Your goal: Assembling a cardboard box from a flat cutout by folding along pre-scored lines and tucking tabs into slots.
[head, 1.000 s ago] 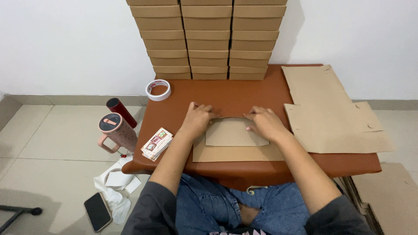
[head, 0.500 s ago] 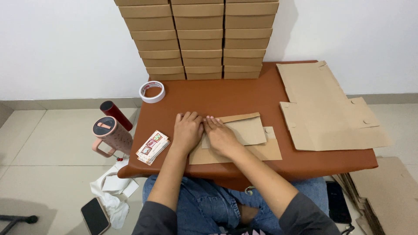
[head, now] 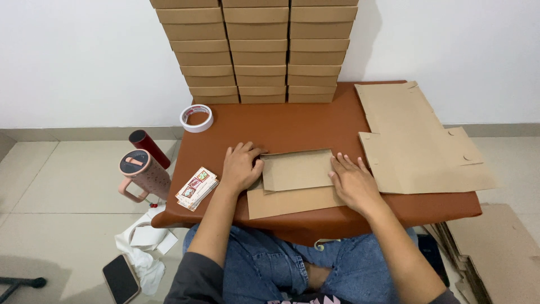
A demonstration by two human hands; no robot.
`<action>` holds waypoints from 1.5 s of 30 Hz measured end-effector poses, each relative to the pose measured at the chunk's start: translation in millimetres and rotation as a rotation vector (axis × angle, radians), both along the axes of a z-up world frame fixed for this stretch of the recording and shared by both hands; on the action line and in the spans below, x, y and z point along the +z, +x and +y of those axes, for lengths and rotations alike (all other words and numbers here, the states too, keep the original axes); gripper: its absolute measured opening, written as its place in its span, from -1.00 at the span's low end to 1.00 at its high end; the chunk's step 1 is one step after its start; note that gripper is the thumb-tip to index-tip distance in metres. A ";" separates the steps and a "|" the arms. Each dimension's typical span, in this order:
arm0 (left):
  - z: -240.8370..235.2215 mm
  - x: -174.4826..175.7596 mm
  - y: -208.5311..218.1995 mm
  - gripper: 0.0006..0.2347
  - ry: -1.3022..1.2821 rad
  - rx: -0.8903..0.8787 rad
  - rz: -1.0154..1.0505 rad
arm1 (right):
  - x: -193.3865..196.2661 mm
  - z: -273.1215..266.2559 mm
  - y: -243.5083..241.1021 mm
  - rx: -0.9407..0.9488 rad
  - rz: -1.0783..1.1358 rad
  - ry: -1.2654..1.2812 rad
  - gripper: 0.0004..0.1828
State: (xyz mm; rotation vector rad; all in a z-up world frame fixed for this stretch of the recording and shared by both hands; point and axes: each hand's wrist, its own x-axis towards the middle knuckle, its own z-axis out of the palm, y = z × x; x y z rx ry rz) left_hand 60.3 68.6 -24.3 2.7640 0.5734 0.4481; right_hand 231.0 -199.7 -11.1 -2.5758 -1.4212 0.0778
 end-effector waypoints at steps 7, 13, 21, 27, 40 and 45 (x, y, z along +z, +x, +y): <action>-7.8 32.1 -6.9 -0.67 -0.410 0.013 -0.175 | -17.9 -12.5 -76.7 0.265 -0.351 0.476 -0.76; 10.0 35.0 -18.9 -0.85 -0.429 0.167 -0.411 | 22.3 8.8 -110.4 0.535 -0.122 0.392 -0.33; 50.5 52.9 -98.7 -0.89 -0.210 0.525 -0.721 | 18.6 16.8 -73.0 0.493 -0.206 0.443 -0.90; 37.0 46.6 -148.3 -0.82 -0.028 0.746 -0.430 | -26.8 -10.8 -7.7 0.188 -0.313 0.408 -0.79; -124.7 17.3 -118.0 -0.83 0.309 0.295 -0.545 | -0.4 -30.8 -63.1 0.342 0.087 0.223 -0.30; -160.7 5.4 -102.0 -0.89 0.060 -0.262 -0.426 | -24.3 -22.6 -44.5 0.294 -0.121 0.461 -0.76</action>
